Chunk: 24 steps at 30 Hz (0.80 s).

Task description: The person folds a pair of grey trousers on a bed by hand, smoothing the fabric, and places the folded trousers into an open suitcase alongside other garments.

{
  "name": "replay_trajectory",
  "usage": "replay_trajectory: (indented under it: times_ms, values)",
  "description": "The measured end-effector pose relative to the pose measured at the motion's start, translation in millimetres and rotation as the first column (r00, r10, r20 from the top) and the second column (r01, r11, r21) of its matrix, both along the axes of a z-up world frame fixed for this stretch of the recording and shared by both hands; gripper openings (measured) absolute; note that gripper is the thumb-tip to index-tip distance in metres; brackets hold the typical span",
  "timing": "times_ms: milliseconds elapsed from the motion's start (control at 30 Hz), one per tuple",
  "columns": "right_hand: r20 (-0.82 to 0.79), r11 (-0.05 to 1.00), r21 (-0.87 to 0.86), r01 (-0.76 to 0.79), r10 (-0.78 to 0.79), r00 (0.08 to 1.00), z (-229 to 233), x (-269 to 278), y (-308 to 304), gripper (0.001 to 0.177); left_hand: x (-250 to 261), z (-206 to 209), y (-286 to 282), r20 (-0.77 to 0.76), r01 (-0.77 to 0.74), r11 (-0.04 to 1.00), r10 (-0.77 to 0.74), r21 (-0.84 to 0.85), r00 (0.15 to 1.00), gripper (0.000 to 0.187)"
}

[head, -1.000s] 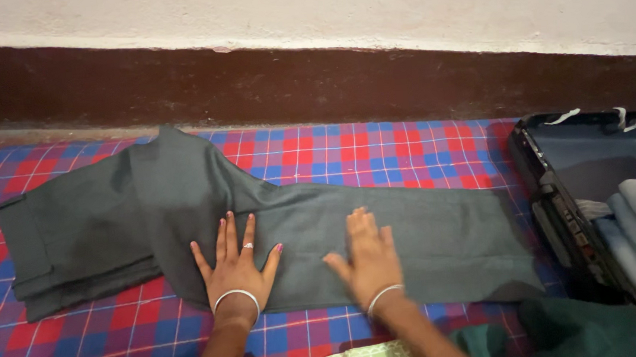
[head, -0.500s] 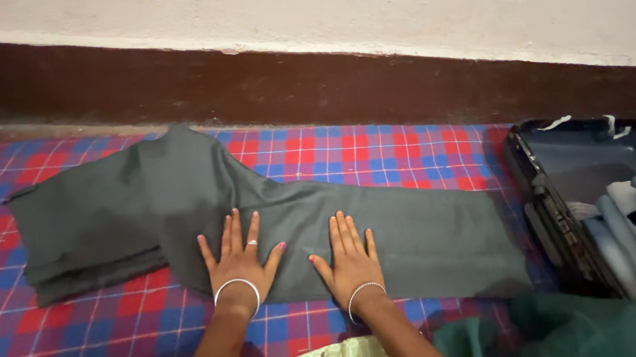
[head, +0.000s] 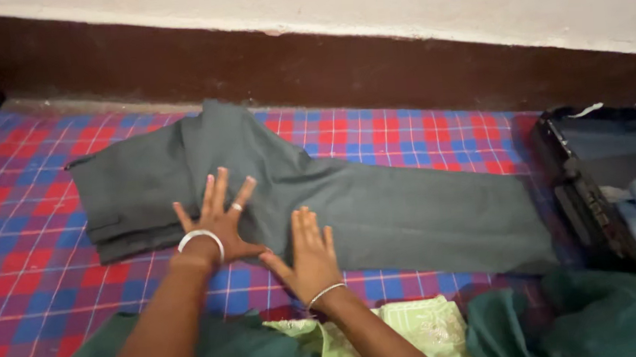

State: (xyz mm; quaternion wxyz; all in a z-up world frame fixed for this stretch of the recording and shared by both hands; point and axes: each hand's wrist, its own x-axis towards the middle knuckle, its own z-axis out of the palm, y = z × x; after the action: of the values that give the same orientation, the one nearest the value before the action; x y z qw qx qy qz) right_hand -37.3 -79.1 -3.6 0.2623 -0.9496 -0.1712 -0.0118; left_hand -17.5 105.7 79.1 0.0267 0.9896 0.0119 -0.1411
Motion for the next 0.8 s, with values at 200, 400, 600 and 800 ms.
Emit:
replay_trajectory:
  times_ms: [200, 400, 600, 800]
  values:
    - [0.056, 0.978, -0.091, -0.186, 0.191, 0.980, 12.4, -18.8, 42.9, 0.115, 4.0, -6.9, 66.1, -0.137, -0.206, 0.974, 0.192, -0.095, 0.972, 0.167]
    - [0.145, 0.976, -0.175, -0.132, 0.159, 0.977, 0.5, -6.9, 56.2, 0.095, 22.5, -63.0, 121.0, -0.081, -0.247, 0.960, 0.239, -0.128, 0.968, 0.149]
    - [0.135, 0.954, -0.276, -0.119, 0.162, 0.977, -11.1, 4.9, 53.4, 0.076, 29.9, -74.5, 121.9, 0.118, -0.131, 0.991, 0.127, 0.024, 0.985, 0.081]
    - [0.210, 0.986, -0.087, -0.141, 0.157, 0.965, -8.7, 20.1, 25.1, 0.070, 0.1, -27.7, 167.9, 0.147, -0.399, 0.904, 0.378, 0.154, 0.914, 0.032]
